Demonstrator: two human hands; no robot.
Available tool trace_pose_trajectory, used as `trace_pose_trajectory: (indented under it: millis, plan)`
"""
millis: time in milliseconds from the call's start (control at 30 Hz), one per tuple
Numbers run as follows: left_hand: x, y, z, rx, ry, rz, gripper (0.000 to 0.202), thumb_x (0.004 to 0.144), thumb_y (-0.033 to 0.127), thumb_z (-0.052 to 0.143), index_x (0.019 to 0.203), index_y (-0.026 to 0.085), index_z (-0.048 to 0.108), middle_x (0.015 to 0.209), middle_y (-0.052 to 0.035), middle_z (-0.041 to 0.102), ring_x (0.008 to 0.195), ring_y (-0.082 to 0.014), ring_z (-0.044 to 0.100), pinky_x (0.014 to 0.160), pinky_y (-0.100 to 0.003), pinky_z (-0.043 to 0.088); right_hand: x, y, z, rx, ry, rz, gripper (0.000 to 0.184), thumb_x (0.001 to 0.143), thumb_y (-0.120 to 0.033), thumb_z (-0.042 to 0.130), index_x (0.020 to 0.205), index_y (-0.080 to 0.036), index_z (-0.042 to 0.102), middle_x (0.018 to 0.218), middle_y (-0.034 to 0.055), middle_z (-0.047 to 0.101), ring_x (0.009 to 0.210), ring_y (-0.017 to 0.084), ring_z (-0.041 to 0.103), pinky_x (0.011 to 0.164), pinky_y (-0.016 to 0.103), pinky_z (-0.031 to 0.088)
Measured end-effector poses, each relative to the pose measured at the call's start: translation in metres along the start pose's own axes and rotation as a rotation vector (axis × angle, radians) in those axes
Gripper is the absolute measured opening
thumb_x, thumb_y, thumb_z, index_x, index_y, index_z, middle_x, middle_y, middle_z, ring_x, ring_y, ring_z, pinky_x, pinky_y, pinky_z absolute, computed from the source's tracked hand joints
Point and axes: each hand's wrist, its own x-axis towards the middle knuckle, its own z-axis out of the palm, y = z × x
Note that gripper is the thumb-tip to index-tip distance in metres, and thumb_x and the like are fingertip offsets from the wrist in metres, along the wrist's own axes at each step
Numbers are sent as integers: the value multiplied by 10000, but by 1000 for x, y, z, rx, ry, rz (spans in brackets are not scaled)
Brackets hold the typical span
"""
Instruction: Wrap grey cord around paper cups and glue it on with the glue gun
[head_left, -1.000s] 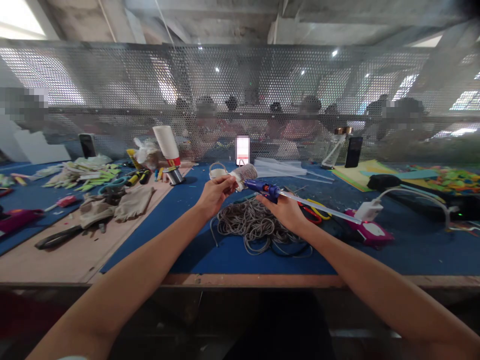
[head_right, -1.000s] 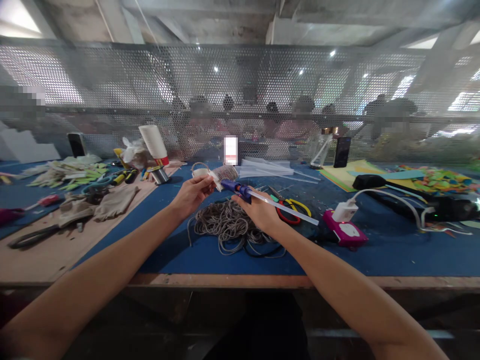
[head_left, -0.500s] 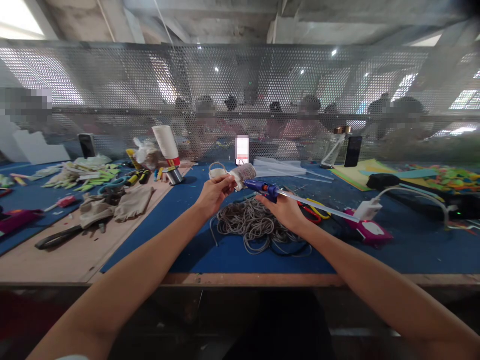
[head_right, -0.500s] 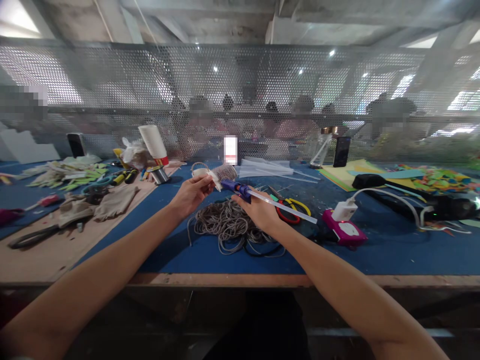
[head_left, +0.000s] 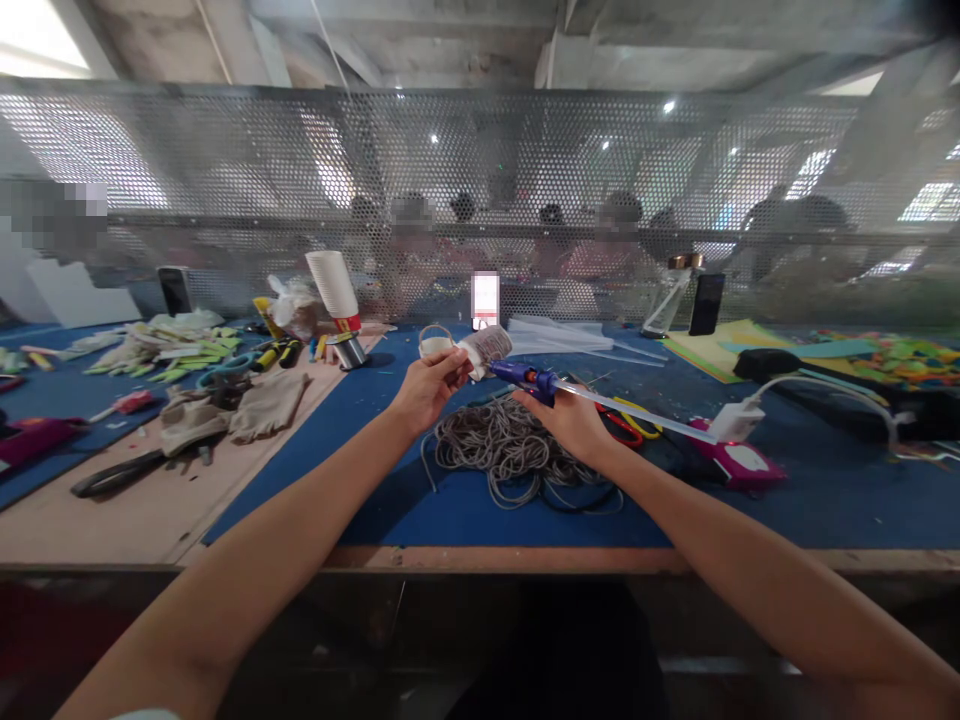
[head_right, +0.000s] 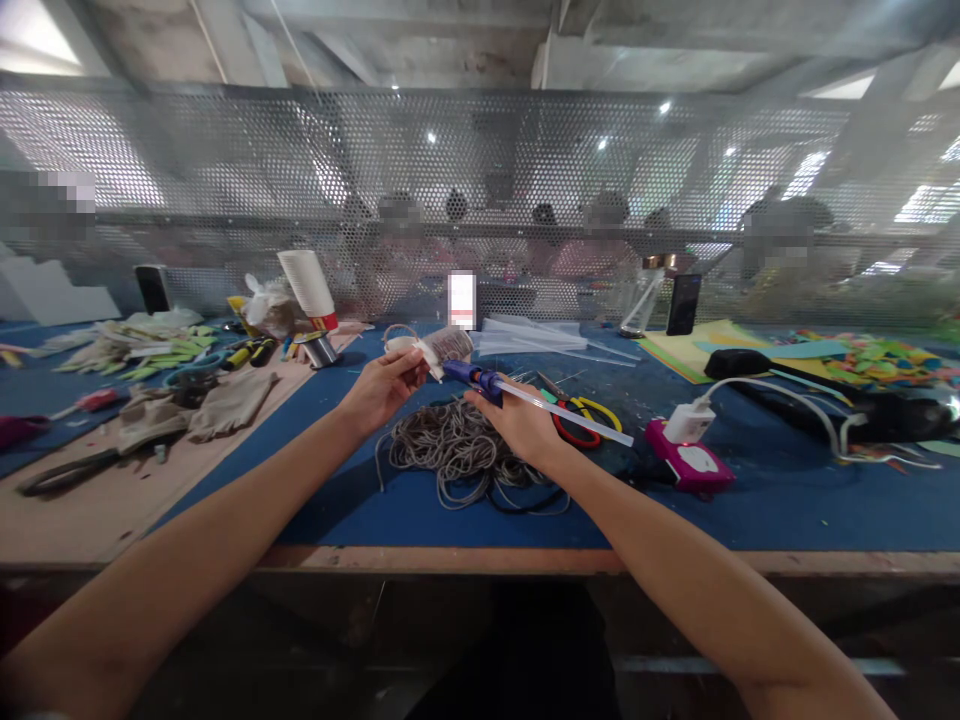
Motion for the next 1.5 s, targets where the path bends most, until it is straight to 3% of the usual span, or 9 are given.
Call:
trace_pose_trajectory:
  millis: [567, 1500]
  plan:
    - [-3, -3, 3, 19, -11, -17, 221, 671, 148, 938, 801, 113, 763, 794, -71, 749, 745, -143, 692, 677, -250, 549, 0, -5, -3, -1, 31, 20, 409, 958, -607, 606, 996, -226, 752, 825, 68, 765, 783, 284, 715, 739, 347, 507]
    - [-8, -7, 4, 285, -146, 136, 290, 658, 349, 942, 767, 124, 795, 738, -70, 732, 702, -140, 644, 686, -259, 521, 1, -5, -3, 6, 34, 13, 436, 967, -616, 597, 1010, -214, 759, 893, 88, 784, 816, 297, 728, 755, 354, 505]
